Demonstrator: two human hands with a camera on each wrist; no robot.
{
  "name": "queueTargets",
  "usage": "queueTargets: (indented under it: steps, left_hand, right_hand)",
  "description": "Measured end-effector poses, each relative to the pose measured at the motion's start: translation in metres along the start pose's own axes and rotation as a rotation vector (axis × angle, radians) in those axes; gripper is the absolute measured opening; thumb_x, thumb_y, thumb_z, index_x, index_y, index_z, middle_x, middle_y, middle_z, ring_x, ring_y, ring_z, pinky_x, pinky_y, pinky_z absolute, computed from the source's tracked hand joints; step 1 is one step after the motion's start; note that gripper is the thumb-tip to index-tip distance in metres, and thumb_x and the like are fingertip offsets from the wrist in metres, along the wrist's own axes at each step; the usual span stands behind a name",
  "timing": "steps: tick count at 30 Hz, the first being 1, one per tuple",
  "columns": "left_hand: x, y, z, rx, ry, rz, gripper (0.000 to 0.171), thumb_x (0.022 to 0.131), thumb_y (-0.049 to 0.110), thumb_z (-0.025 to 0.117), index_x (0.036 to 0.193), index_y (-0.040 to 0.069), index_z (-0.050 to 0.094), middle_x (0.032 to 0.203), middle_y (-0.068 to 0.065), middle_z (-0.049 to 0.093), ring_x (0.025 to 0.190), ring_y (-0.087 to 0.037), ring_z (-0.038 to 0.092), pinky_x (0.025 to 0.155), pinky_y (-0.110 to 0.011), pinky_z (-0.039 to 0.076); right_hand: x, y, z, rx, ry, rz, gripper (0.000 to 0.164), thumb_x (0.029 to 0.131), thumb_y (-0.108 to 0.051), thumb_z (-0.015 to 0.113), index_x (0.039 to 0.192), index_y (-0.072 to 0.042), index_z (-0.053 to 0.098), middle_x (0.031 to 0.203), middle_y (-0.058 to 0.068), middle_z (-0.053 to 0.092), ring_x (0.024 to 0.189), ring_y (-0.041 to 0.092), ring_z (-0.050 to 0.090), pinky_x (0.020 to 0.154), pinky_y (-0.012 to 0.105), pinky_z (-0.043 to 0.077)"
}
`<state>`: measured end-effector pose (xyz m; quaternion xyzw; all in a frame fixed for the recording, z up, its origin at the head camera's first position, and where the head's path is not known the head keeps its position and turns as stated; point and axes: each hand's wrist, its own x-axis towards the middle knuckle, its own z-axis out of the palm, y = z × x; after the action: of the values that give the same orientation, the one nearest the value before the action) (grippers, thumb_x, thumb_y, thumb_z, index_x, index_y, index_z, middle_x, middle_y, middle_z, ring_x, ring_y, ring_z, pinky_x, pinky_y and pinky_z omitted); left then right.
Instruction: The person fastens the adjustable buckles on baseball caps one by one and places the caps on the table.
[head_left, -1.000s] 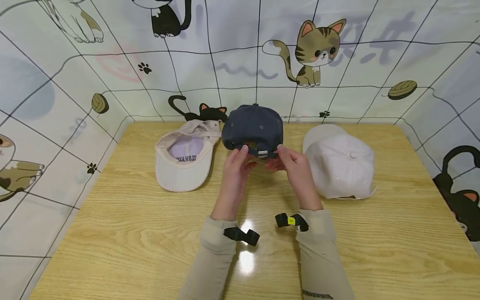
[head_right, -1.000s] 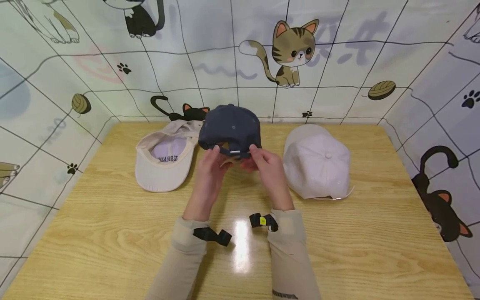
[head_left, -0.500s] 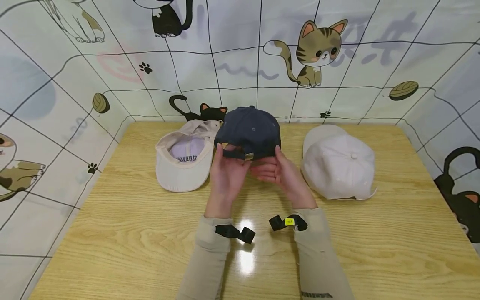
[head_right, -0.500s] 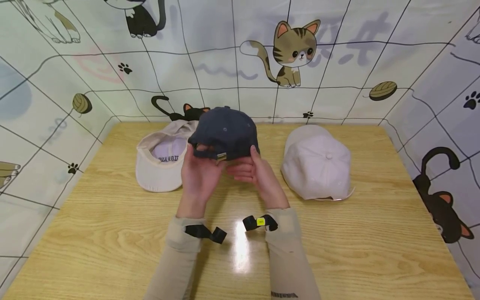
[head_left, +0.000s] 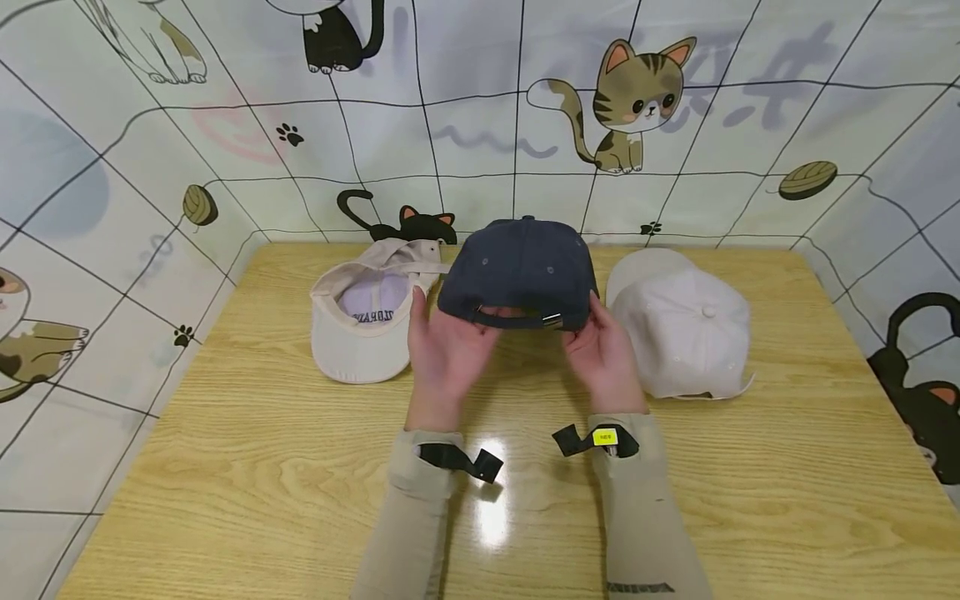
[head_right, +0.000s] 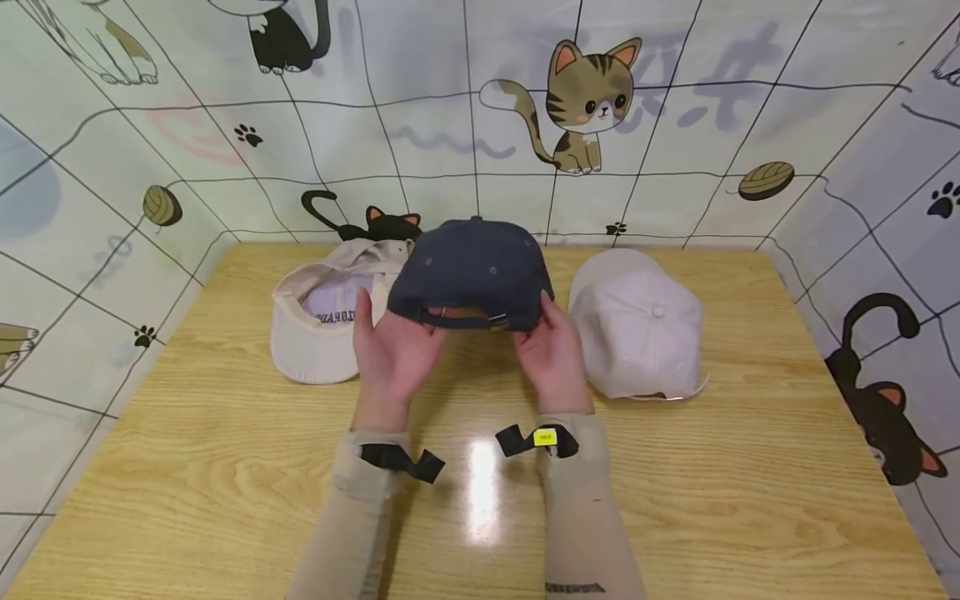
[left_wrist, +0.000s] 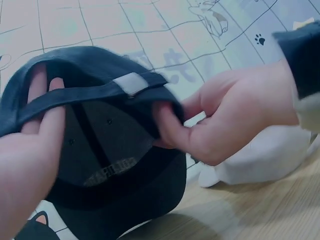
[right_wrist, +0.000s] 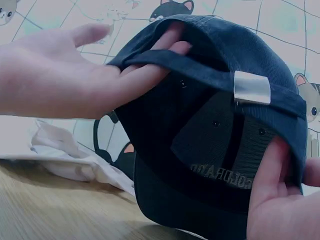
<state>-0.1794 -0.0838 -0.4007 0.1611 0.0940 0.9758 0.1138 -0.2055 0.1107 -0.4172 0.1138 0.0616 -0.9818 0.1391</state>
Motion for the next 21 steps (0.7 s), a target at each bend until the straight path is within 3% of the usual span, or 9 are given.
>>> queueTargets:
  steps: [5,9,12,17,19,21]
  left_hand:
    - [0.001,0.003,-0.009,0.109,0.252,-0.051,0.051,0.09,0.044,0.046,0.129,0.011,0.045,0.118,-0.007,0.054,0.099,-0.02,0.053,0.081,-0.035,0.043]
    - [0.0,0.004,-0.019,0.268,0.425,-0.125,0.042,0.089,0.042,0.048,0.119,0.014,0.053,0.11,-0.004,0.059,0.089,-0.016,0.06,0.068,-0.031,0.047]
    - [-0.001,0.003,-0.025,0.421,0.446,-0.194,0.044,0.092,0.042,0.044,0.125,0.014,0.048,0.114,-0.003,0.058,0.092,-0.015,0.06,0.07,-0.03,0.049]
    - [-0.001,-0.001,-0.032,0.655,0.453,-0.256,0.047,0.092,0.045,0.043,0.128,0.016,0.04,0.11,-0.007,0.057,0.085,-0.017,0.062,0.064,-0.031,0.051]
    - [-0.001,-0.003,-0.036,0.679,0.452,-0.269,0.047,0.09,0.046,0.044,0.129,0.019,0.037,0.11,-0.009,0.056,0.084,-0.018,0.061,0.062,-0.032,0.05]
    - [-0.002,-0.006,-0.04,0.665,0.446,-0.273,0.047,0.091,0.044,0.045,0.131,0.023,0.034,0.118,-0.008,0.052,0.092,-0.02,0.059,0.068,-0.034,0.05]
  right_hand:
    - [-0.003,-0.004,-0.001,-0.065,0.085,0.014,0.007,0.09,-0.011,0.054,0.086,-0.004,0.053,0.063,0.004,0.049,0.049,0.017,0.045,0.042,0.025,0.033]
    - [-0.005,-0.002,-0.005,-0.218,0.133,-0.018,0.009,0.089,-0.012,0.055,0.094,-0.004,0.056,0.074,0.003,0.056,0.063,0.014,0.056,0.058,0.023,0.047]
    - [-0.005,0.001,-0.007,-0.429,0.087,-0.074,0.016,0.091,-0.012,0.051,0.105,-0.005,0.051,0.083,0.002,0.057,0.069,0.013,0.058,0.064,0.023,0.049]
    - [-0.003,0.004,-0.011,-0.744,0.081,-0.159,0.021,0.092,-0.015,0.049,0.113,-0.008,0.046,0.078,-0.001,0.054,0.062,0.01,0.057,0.057,0.022,0.048]
    - [-0.002,0.003,-0.012,-0.825,0.116,-0.174,0.028,0.092,-0.02,0.051,0.118,-0.012,0.047,0.087,-0.001,0.056,0.068,0.009,0.058,0.061,0.022,0.049]
    - [-0.003,0.002,-0.014,-0.929,0.162,-0.204,0.033,0.091,-0.025,0.051,0.123,-0.016,0.047,0.102,0.0,0.054,0.082,0.01,0.056,0.071,0.022,0.046]
